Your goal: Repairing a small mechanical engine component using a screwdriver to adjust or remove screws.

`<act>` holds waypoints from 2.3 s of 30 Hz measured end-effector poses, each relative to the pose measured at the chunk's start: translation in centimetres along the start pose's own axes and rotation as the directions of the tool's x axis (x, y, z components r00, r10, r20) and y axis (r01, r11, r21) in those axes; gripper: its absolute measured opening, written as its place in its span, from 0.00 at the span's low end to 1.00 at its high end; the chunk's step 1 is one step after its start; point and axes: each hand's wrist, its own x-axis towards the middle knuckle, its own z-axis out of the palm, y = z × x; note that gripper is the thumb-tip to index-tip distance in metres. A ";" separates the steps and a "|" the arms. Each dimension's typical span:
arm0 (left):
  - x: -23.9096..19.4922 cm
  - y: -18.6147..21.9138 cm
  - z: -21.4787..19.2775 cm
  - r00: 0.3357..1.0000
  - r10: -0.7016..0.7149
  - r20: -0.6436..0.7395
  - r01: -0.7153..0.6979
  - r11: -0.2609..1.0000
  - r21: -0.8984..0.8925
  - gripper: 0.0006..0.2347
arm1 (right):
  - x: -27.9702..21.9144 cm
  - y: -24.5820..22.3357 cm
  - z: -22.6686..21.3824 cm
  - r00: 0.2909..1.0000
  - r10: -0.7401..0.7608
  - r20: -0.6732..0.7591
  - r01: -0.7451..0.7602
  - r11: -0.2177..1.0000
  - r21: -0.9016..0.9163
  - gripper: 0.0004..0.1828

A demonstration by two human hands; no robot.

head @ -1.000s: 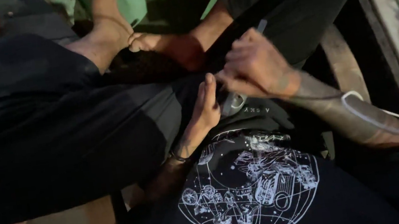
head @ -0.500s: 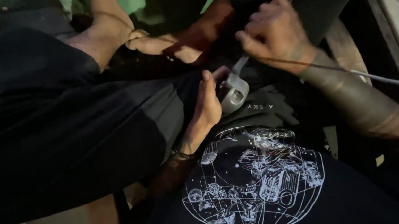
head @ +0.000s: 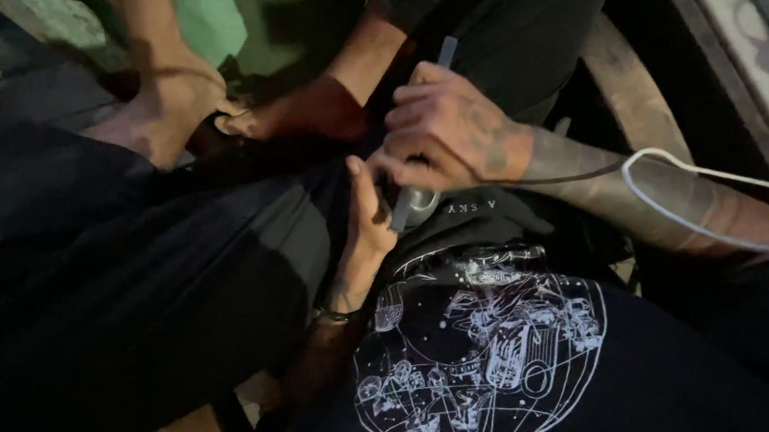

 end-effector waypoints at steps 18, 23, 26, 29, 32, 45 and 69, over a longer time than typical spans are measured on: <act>-0.6 -2.9 0.6 0.919 -0.331 -0.215 0.333 0.942 -0.028 0.28 | -1.2 2.5 -0.6 0.973 0.229 -0.005 -0.229 0.973 -0.025 0.24; 0.0 -3.2 0.6 0.910 -0.354 -0.215 0.333 0.934 -0.125 0.32 | -1.9 4.1 -0.7 0.970 0.243 0.033 -0.237 0.964 -0.120 0.26; 0.2 -4.1 0.5 0.940 -0.298 -0.164 0.283 0.953 -0.112 0.31 | -0.6 1.5 -0.2 0.980 0.189 0.067 -0.188 0.982 -0.032 0.27; 0.2 -3.2 -0.3 0.960 -0.251 -0.126 0.246 0.968 -0.054 0.33 | -0.2 2.1 -0.8 0.980 0.188 0.062 -0.187 0.982 -0.009 0.26; -0.2 -2.4 0.2 0.960 -0.243 -0.138 0.244 0.970 -0.009 0.34 | -1.3 3.8 -1.5 0.965 0.255 0.065 -0.252 0.967 -0.043 0.27; -0.3 -2.8 -0.3 0.905 -0.334 -0.262 0.292 0.938 -0.187 0.29 | -2.8 3.6 -1.5 0.942 0.335 -0.016 -0.321 0.886 -0.335 0.28; 2.2 0.6 0.4 0.668 -0.655 -0.352 0.070 0.527 -0.847 0.25 | -1.1 0.0 0.8 0.977 0.207 -0.056 -0.214 0.961 -0.174 0.18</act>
